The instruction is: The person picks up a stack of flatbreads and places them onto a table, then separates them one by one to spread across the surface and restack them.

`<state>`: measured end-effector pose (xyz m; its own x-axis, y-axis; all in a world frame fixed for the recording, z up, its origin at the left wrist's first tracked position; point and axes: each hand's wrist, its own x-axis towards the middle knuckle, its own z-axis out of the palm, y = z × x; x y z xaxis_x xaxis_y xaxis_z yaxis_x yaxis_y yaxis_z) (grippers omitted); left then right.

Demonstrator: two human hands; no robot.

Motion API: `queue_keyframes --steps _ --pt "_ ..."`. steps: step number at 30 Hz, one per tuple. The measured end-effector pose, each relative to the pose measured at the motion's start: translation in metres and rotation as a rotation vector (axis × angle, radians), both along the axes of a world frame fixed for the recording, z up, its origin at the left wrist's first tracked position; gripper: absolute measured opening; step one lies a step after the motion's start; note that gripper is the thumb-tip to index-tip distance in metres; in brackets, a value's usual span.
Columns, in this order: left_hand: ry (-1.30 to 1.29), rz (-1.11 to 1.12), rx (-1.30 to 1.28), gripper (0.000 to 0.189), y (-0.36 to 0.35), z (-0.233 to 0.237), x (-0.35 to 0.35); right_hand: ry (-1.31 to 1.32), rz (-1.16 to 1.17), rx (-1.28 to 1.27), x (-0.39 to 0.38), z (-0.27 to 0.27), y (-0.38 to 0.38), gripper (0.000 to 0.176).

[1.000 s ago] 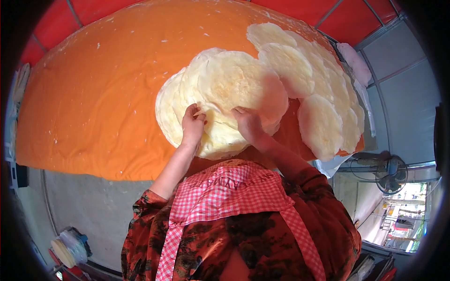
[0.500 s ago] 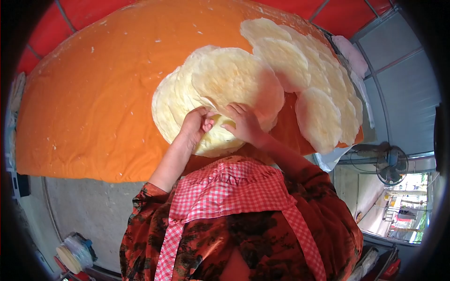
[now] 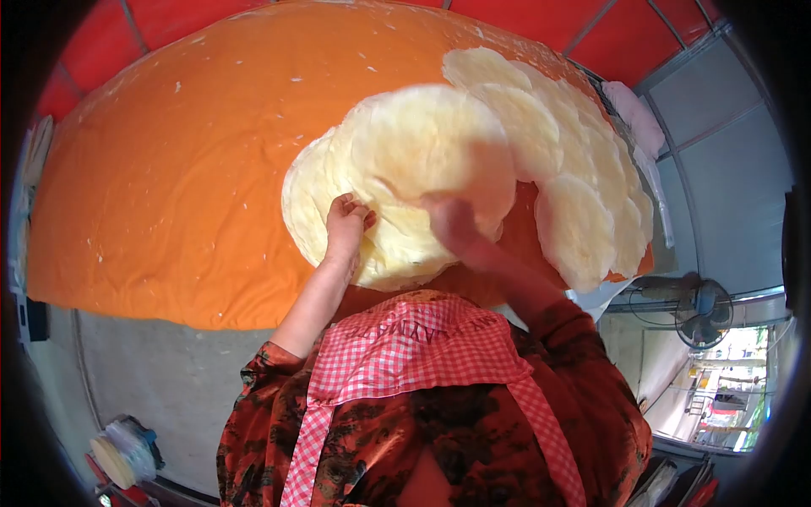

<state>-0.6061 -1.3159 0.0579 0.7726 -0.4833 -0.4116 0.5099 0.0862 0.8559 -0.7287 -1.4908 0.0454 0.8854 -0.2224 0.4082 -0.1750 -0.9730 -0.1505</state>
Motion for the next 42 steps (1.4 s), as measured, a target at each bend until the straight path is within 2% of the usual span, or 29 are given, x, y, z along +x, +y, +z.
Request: queue_keyframes --steps 2,4,7,11,14,16,19,21,23,26,29,30,33,34,35,37,40,42 --pt "-0.036 0.025 -0.007 0.040 0.000 0.002 -0.001 0.003 0.035 -0.025 -0.003 -0.009 0.012 0.010" --pt "0.088 0.041 -0.065 0.038 0.003 0.009 -0.005 -0.017 0.045 -0.004 -0.005 -0.020 0.012 0.013" --pt "0.256 -0.008 -0.163 0.031 0.005 0.017 -0.008 0.083 0.084 -0.014 -0.007 -0.003 0.009 0.016" --pt "0.391 -0.119 -0.303 0.023 0.003 0.005 -0.007 -0.031 0.094 0.009 -0.013 0.010 0.028 0.019" --pt "0.671 -0.195 -0.484 0.020 0.002 -0.008 -0.002 -0.088 0.023 -0.011 -0.017 -0.001 0.032 0.023" --pt "0.660 -0.215 -0.533 0.022 -0.001 -0.014 -0.003 -0.147 -0.010 -0.050 -0.014 -0.015 0.025 0.025" --pt "0.572 -0.233 -0.519 0.025 0.001 0.001 -0.016 0.248 -0.171 0.086 -0.002 0.002 0.010 0.024" --pt "0.398 -0.176 -0.392 0.028 0.003 0.008 -0.029 0.003 -0.051 -0.035 0.023 -0.017 -0.049 0.014" --pt "0.143 -0.062 -0.171 0.031 0.010 0.006 -0.043 -0.028 -0.085 -0.074 0.021 0.087 -0.044 0.008" --pt "0.077 0.013 -0.118 0.035 0.027 0.004 -0.049 -0.034 -0.042 -0.140 0.004 0.127 -0.023 0.007" --pt "0.146 0.023 -0.159 0.036 0.032 0.003 -0.056 -0.087 0.075 -0.088 -0.013 0.069 -0.013 0.024" --pt "0.184 0.019 -0.195 0.036 0.030 0.004 -0.057 0.090 0.017 -0.032 -0.013 0.050 -0.021 0.027" --pt "0.129 -0.045 -0.098 0.035 0.022 0.006 -0.062 0.051 -0.029 0.022 -0.003 0.036 -0.033 0.027" --pt "-0.327 -0.144 -0.037 0.033 0.015 -0.021 -0.062 0.104 -0.079 0.049 0.000 0.041 -0.036 0.026" --pt "-0.546 -0.241 -0.057 0.035 0.008 -0.016 -0.061 0.154 -0.133 0.074 0.006 0.061 -0.034 0.026" --pt "-1.253 -0.317 0.221 0.041 -0.012 0.004 -0.057 0.195 -0.164 0.156 0.017 0.075 -0.048 0.024" --pt "-1.810 -0.383 0.592 0.042 -0.042 -0.005 -0.043 0.231 -0.121 0.290 0.047 0.088 -0.099 0.025" --pt "-1.722 -0.628 0.628 0.041 -0.051 -0.031 -0.028 0.350 -0.141 0.344 0.072 0.119 -0.136 0.031"
